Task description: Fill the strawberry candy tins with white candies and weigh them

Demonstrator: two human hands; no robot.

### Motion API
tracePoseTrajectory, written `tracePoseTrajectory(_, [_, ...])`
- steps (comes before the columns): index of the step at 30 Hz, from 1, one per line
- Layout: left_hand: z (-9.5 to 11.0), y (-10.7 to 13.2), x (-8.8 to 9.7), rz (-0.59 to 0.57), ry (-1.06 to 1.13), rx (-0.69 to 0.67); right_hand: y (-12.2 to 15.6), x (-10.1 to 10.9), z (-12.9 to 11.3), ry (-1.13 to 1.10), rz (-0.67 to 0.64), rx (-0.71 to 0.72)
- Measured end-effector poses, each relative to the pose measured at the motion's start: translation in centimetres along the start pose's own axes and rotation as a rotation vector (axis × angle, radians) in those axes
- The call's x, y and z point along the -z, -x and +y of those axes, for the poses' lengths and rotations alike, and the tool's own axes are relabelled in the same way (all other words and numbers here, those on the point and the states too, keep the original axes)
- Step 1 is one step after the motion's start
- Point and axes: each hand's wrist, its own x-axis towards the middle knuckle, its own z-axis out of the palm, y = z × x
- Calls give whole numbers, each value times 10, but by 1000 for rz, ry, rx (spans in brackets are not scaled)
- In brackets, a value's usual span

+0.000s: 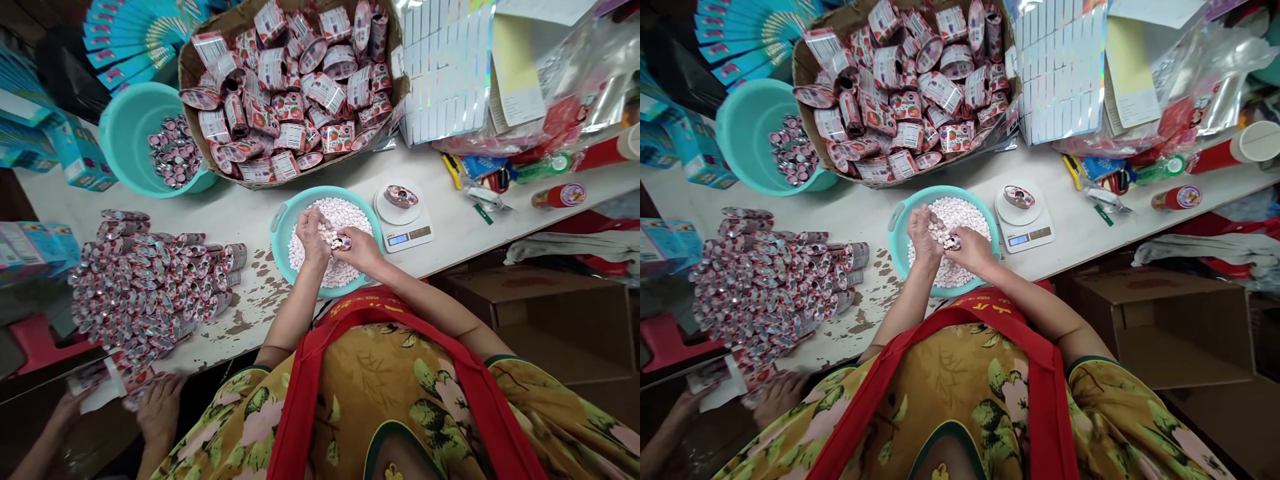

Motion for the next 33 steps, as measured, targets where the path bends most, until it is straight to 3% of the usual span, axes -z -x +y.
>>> tracePoseTrajectory(4, [1, 1, -5, -57, 39, 40, -4, 0, 2, 21, 12, -14])
tracePoseTrajectory(10, [0, -4, -10, -22, 45, 102, -9, 6, -5, 32, -2, -38])
tracePoseTrajectory(22, [1, -16, -13, 23, 13, 82, -19, 7, -7, 36, 24, 24])
tracePoseTrajectory(33, [8, -8, -14, -110, -59, 20, -21, 7, -5, -61, 84, 53])
